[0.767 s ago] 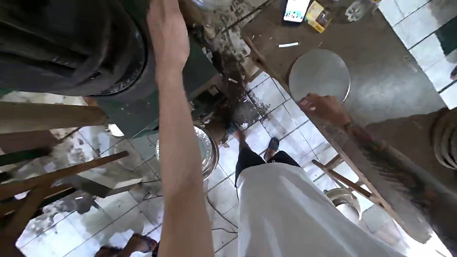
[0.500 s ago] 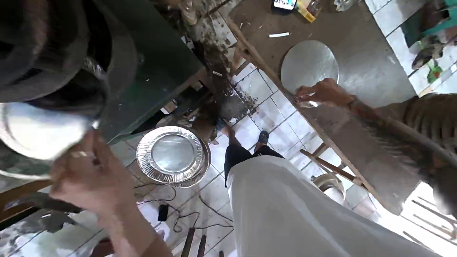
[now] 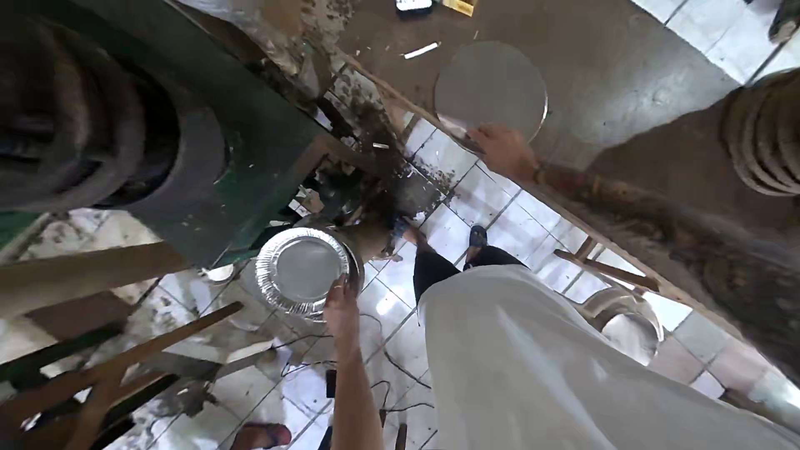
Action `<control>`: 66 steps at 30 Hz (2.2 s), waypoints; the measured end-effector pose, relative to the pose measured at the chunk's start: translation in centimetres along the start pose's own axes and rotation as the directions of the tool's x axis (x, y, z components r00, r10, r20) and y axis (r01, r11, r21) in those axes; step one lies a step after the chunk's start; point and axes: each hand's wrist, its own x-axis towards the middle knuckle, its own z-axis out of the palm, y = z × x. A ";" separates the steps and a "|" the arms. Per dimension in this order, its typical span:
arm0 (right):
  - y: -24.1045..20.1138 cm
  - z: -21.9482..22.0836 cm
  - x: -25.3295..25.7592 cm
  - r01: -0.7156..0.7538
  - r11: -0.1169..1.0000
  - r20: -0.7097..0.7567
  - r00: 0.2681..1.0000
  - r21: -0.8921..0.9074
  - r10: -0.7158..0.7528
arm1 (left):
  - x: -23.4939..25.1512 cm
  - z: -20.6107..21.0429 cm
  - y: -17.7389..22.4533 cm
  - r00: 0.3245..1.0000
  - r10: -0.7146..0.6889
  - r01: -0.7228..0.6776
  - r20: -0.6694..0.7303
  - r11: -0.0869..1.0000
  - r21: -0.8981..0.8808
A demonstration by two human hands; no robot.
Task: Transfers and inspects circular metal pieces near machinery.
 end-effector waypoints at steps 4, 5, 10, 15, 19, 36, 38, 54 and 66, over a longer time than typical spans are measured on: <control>-3.8 -4.6 -1.7 -0.106 0.994 -0.090 0.991 -0.040 0.102 | 0.6 -1.5 1.8 0.998 -0.012 0.015 0.065 0.999 -0.041; -5.9 -5.8 -1.2 -0.026 0.997 -0.148 0.989 -0.079 0.014 | 0.9 -1.6 2.6 1.000 0.009 -0.008 0.006 0.997 -0.082; -23.4 -8.0 1.8 0.750 0.637 -0.289 0.579 -0.180 -0.763 | 2.6 -0.3 8.4 0.984 0.179 -0.159 0.024 0.920 -0.358; -34.1 1.3 14.5 0.900 0.369 -0.379 0.266 -0.230 -0.886 | 2.0 0.0 9.2 0.930 0.344 -0.247 0.127 0.844 -0.475; -32.7 3.4 12.5 0.889 0.451 -0.244 0.422 -0.075 -0.873 | -0.3 -1.6 6.2 0.986 0.144 -0.080 0.085 0.852 -0.517; -49.8 3.0 21.7 0.714 0.691 -0.266 0.648 -0.114 -0.713 | 2.7 -3.1 5.9 0.973 0.232 -0.200 0.012 0.863 -0.463; -50.3 2.9 20.7 0.688 0.717 -0.184 0.695 -0.111 -0.696 | 1.6 -2.0 5.8 0.970 0.244 -0.200 0.024 0.843 -0.500; -7.0 11.2 -21.1 -0.286 0.763 0.165 0.958 0.579 0.234 | -1.5 3.4 16.8 0.306 0.649 -0.804 0.696 0.568 -0.177; 6.7 35.9 -63.9 -0.290 -0.283 0.384 0.397 0.914 0.834 | -34.5 28.9 35.7 -0.176 0.163 -0.901 0.971 0.370 -0.226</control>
